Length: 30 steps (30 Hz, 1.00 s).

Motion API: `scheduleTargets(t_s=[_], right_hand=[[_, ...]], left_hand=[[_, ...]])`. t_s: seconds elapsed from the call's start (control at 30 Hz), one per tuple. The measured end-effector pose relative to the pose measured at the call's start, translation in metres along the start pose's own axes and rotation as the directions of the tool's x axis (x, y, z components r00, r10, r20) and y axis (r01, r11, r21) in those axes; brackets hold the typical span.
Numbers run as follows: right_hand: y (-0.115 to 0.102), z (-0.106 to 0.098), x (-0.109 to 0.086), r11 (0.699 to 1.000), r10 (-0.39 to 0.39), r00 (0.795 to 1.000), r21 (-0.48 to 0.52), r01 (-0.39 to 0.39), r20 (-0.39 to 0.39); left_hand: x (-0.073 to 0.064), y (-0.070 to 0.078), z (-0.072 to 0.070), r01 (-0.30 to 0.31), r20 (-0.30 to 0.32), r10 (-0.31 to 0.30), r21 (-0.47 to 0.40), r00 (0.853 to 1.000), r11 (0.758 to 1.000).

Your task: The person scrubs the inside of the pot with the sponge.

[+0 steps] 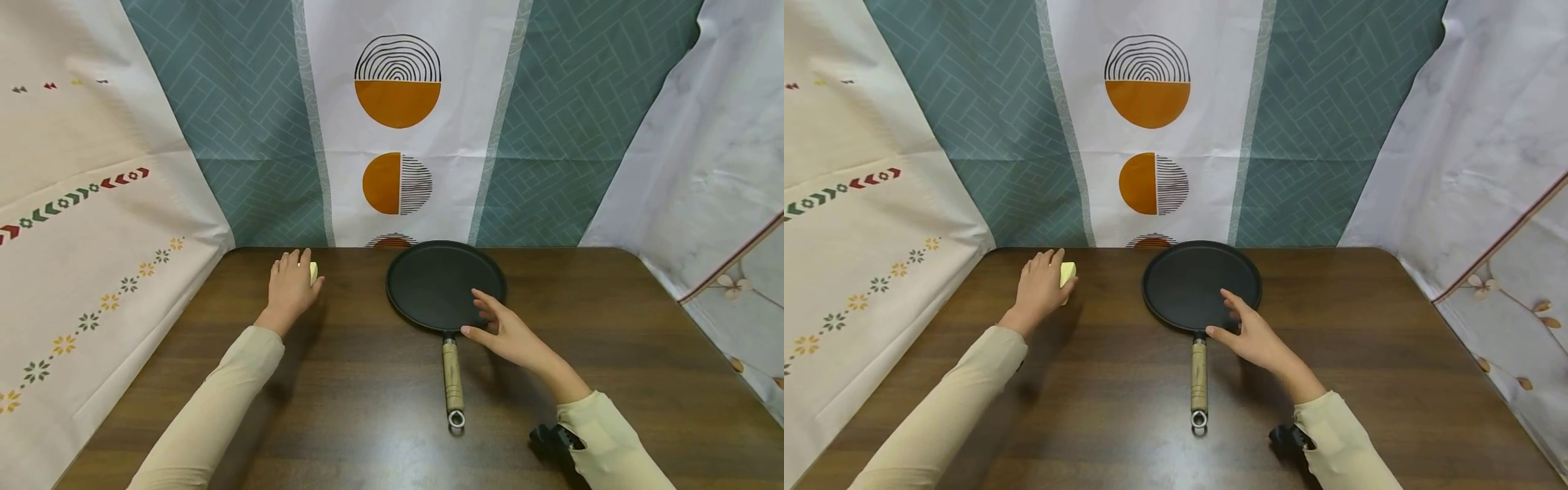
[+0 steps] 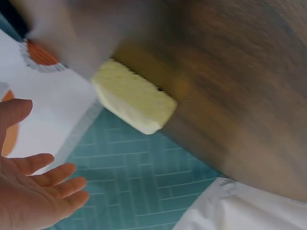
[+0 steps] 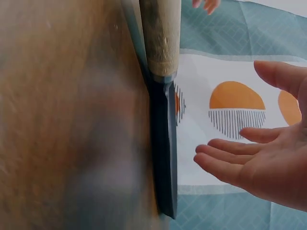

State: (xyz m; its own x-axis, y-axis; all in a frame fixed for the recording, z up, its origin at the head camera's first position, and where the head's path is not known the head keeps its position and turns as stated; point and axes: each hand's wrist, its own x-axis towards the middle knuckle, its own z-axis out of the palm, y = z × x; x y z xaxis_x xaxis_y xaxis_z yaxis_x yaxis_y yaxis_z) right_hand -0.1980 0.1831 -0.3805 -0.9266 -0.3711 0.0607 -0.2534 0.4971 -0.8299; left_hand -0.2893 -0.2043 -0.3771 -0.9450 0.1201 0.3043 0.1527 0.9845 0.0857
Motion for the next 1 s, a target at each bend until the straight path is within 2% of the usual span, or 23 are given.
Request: scheduleTargets(t_s=[0.3,0.47,0.57,0.7,0.83,1.0], right_hand=[[0.002,0.003,-0.007,0.981,0.064,0.993,0.174,-0.08,0.097],[0.006,0.005,-0.012,0.957,0.108,0.982,0.25,-0.144,0.154],[0.008,0.006,-0.014,0.936,0.115,0.976,0.31,-0.168,0.183],[0.011,0.011,-0.014,0.89,0.137,0.964,0.399,-0.22,0.227],[0.01,0.018,-0.015,0.855,0.173,0.95,0.438,-0.277,0.262],[0.007,0.027,-0.014,0.825,0.206,0.942,0.472,-0.312,0.263]], left_hand=[[0.009,-0.017,0.017,0.074,0.057,-0.073,-0.02,0.996,0.997],[0.012,-0.024,0.025,0.128,0.115,-0.125,-0.018,0.986,0.992],[0.013,-0.025,0.029,0.147,0.161,-0.143,-0.014,0.976,0.989],[0.015,-0.026,0.032,0.168,0.214,-0.157,-0.035,0.964,0.985],[0.015,-0.026,0.033,0.189,0.259,-0.172,-0.043,0.95,0.981],[0.014,-0.027,0.036,0.192,0.268,-0.177,-0.029,0.947,0.981]])
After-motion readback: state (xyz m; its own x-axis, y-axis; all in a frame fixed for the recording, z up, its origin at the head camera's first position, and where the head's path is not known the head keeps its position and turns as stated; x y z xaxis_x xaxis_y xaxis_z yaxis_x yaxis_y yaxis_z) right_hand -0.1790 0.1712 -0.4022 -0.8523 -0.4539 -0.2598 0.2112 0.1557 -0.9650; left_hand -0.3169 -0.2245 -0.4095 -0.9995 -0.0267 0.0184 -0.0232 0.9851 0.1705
